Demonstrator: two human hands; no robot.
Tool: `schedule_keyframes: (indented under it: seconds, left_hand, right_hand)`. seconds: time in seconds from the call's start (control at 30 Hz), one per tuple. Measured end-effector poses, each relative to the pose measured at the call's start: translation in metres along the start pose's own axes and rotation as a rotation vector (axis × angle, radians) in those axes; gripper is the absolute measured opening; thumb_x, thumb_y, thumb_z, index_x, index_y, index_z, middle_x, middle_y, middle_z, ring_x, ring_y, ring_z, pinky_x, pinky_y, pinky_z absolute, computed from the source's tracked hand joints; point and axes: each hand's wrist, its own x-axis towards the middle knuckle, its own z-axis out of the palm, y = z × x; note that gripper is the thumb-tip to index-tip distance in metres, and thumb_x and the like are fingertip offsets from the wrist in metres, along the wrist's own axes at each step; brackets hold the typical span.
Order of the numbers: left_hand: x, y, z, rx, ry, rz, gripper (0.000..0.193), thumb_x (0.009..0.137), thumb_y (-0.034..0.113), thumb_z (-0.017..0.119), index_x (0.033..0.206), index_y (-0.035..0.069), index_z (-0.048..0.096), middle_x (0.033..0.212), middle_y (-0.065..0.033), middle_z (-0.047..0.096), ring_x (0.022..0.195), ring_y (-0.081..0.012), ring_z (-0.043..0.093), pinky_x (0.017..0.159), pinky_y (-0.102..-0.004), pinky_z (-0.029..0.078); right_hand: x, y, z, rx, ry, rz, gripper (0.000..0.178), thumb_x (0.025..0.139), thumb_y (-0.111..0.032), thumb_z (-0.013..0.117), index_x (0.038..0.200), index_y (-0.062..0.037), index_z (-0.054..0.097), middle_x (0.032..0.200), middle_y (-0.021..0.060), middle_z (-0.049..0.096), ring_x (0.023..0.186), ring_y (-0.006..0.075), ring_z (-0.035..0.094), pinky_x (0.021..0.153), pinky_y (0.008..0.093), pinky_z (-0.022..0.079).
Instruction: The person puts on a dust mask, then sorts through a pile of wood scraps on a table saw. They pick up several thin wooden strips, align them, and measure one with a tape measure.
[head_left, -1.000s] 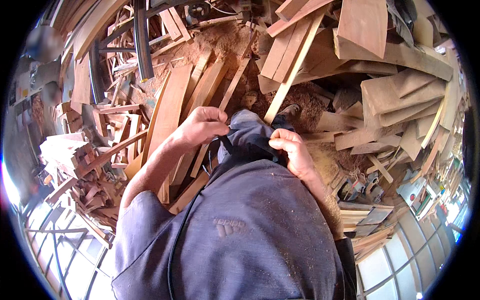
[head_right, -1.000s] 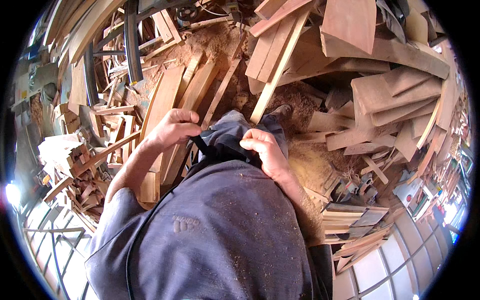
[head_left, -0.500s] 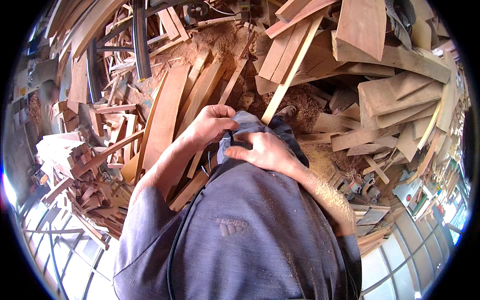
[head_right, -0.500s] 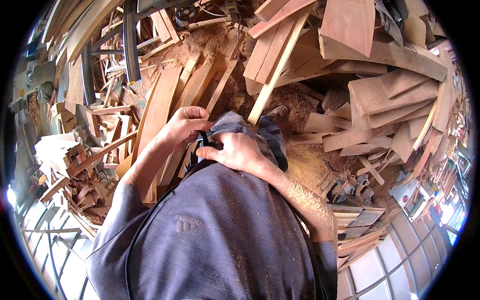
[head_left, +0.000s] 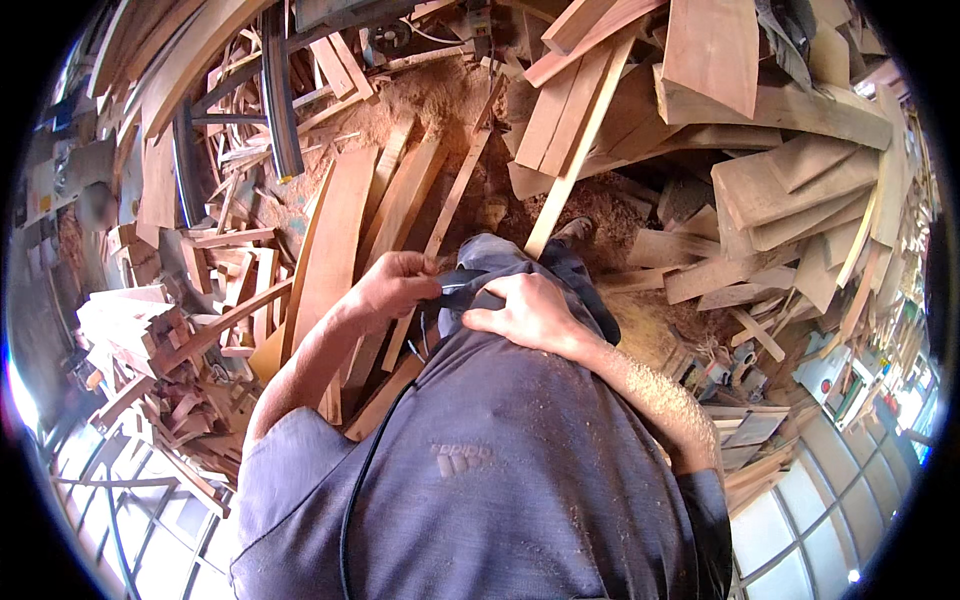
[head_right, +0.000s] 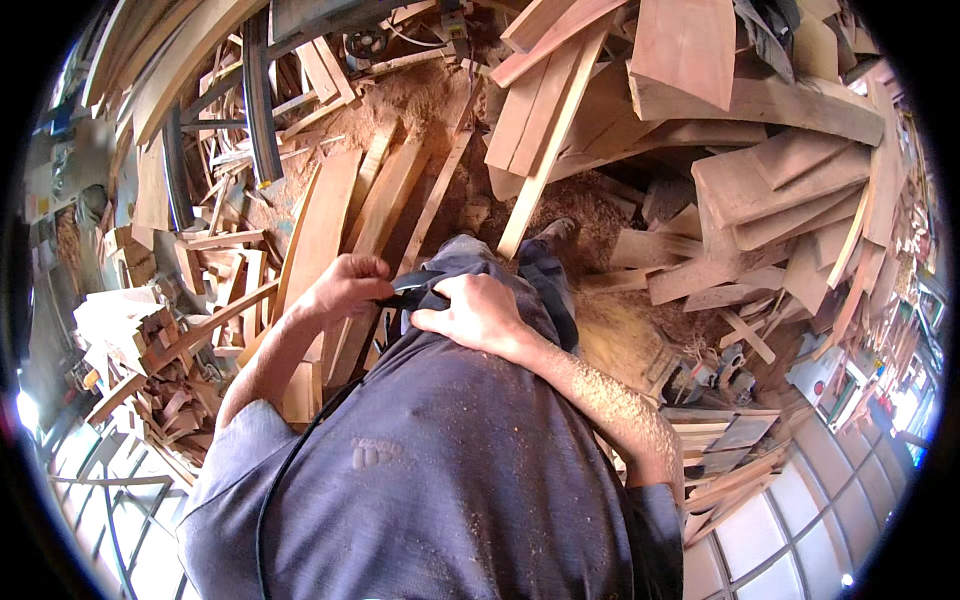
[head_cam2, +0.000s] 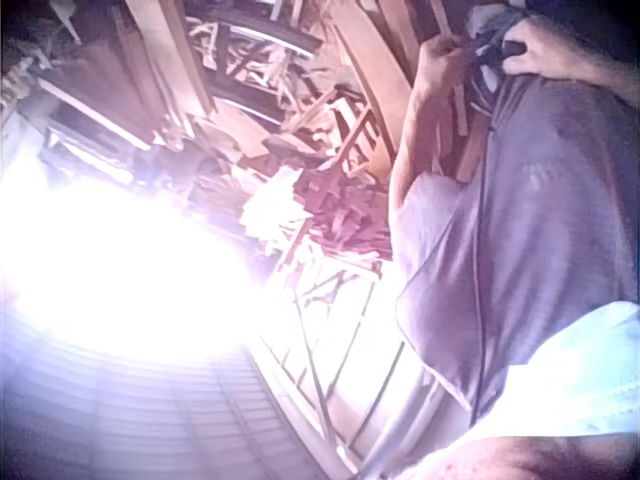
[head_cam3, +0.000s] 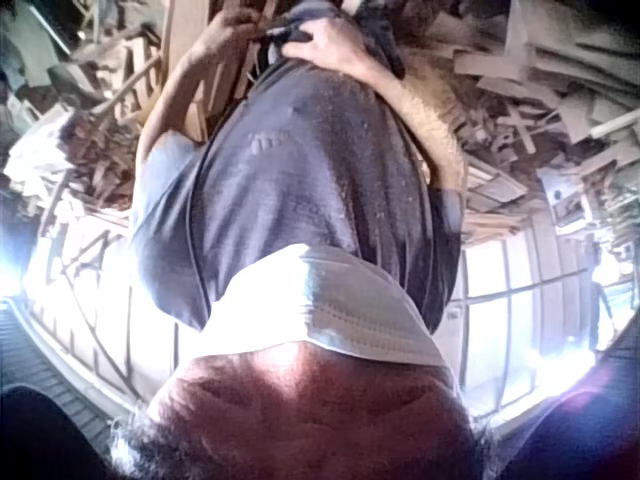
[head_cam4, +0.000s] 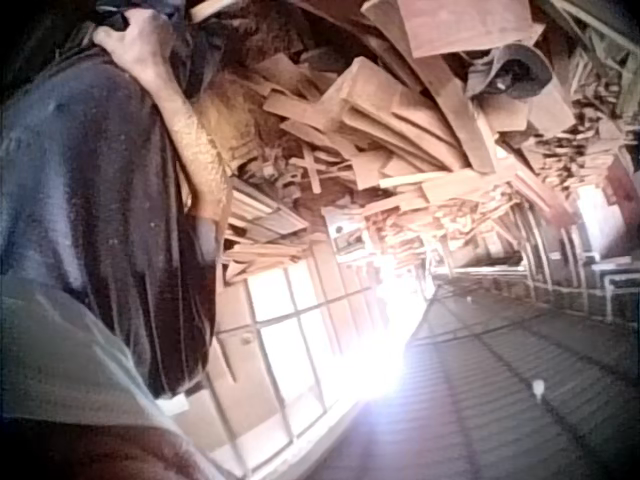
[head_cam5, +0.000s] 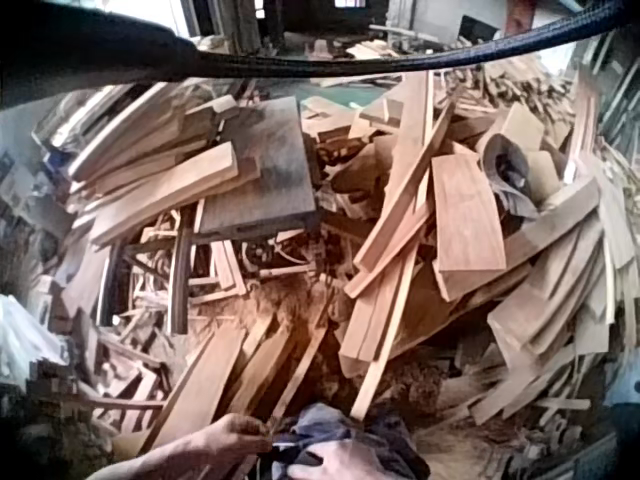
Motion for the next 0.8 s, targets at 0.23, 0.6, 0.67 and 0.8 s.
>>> schedule_keyframes:
  seconds: [0.23, 0.6, 0.67, 0.8]
  left_hand:
    - [-0.010, -0.026, -0.035, -0.169, 0.057, -0.032, 0.018, 0.090, 0.002, 0.072, 0.084, 0.011, 0.058, 0.064, 0.0030, 0.055, 0.044, -0.0043, 0.041, 0.040, -0.0219, 0.025]
    - [-0.011, -0.047, -0.046, -0.218, 0.048, -0.081, 0.021, 0.088, 0.001, 0.074, 0.082, 0.014, 0.057, 0.061, 0.0059, 0.051, 0.043, -0.0033, 0.037, 0.039, -0.0224, 0.022]
    - [-0.011, -0.051, -0.041, -0.252, -0.016, -0.074, 0.016, 0.087, 0.005, 0.076, 0.084, 0.013, 0.062, 0.063, 0.0063, 0.052, 0.043, -0.0029, 0.037, 0.039, -0.0222, 0.023]
    - [-0.014, -0.019, -0.030, 0.436, -0.045, 0.113, 0.016, 0.094, 0.017, 0.071, 0.093, 0.002, 0.064, 0.073, 0.0030, 0.056, 0.064, -0.0092, 0.056, 0.054, -0.0279, 0.043]
  right_hand:
    - [0.002, 0.011, 0.010, 0.047, 0.061, -0.042, 0.050, 0.075, -0.052, 0.076, 0.104, -0.0113, 0.081, 0.088, 0.0169, 0.076, 0.082, 0.0320, 0.075, 0.077, 0.0408, 0.059]
    - [-0.003, 0.003, 0.007, 0.001, 0.048, -0.063, 0.039, 0.073, -0.050, 0.077, 0.096, -0.0190, 0.082, 0.080, 0.0136, 0.074, 0.077, 0.0310, 0.074, 0.073, 0.0424, 0.058]
    - [-0.005, 0.005, 0.007, -0.025, 0.043, -0.040, 0.040, 0.073, -0.050, 0.077, 0.096, -0.0179, 0.082, 0.081, 0.0143, 0.075, 0.077, 0.0317, 0.074, 0.073, 0.0429, 0.058]
    - [-0.005, 0.011, 0.009, -0.003, 0.086, -0.047, 0.043, 0.071, -0.051, 0.078, 0.096, -0.0158, 0.082, 0.085, 0.0165, 0.075, 0.081, 0.0329, 0.074, 0.074, 0.0430, 0.059]
